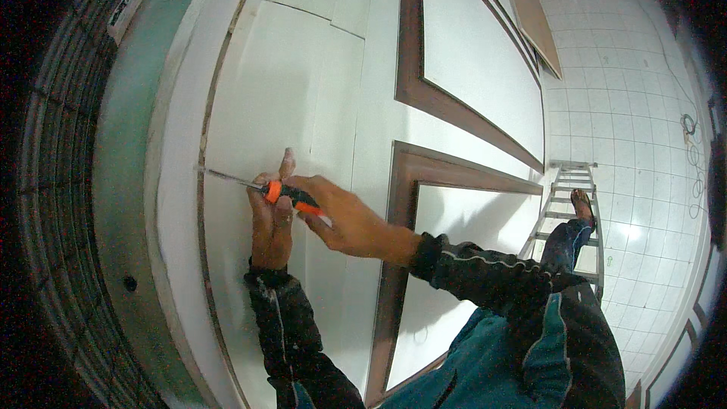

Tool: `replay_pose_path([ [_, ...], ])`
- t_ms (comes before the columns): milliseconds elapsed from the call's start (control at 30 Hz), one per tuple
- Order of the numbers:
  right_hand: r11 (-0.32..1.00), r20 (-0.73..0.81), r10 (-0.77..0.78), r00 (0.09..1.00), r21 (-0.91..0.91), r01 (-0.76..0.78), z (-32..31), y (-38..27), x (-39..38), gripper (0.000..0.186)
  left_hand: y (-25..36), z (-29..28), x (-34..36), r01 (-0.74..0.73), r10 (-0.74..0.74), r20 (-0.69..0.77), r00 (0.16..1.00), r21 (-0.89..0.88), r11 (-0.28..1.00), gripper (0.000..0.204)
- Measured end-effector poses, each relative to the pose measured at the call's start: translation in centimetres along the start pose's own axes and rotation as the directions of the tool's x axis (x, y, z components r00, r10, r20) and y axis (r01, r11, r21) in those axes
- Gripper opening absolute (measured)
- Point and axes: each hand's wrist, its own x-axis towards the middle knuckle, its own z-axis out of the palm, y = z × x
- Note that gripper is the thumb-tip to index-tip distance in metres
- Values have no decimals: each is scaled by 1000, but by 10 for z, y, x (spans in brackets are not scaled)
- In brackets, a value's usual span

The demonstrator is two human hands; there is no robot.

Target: The person uses a putty knife to apply material to a wall and then uses a screwdriver to work on a seam or edge.

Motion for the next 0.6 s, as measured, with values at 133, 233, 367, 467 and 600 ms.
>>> replay_pose_path([
  [133,904,-269,-177,947,-424,49,-67,13,33,49,39,-15,-27,-85,150,-74,986,551,830,65],
  [233,685,-274,-76,959,-713,-149,-130,-9,103,37,52,-39,-92,87,145,-247,958,732,676,59],
  [367,532,-54,-250,967,-842,91,-166,-32,214,33,61,-59,-181,248,273,-314,909,935,253,45],
  [467,56,267,-495,827,-940,337,-197,3,285,26,35,-41,-235,308,284,-373,884,918,249,42],
  [600,190,144,-801,581,-859,475,-198,34,325,25,10,-12,-286,503,366,-526,768,848,164,45],
])
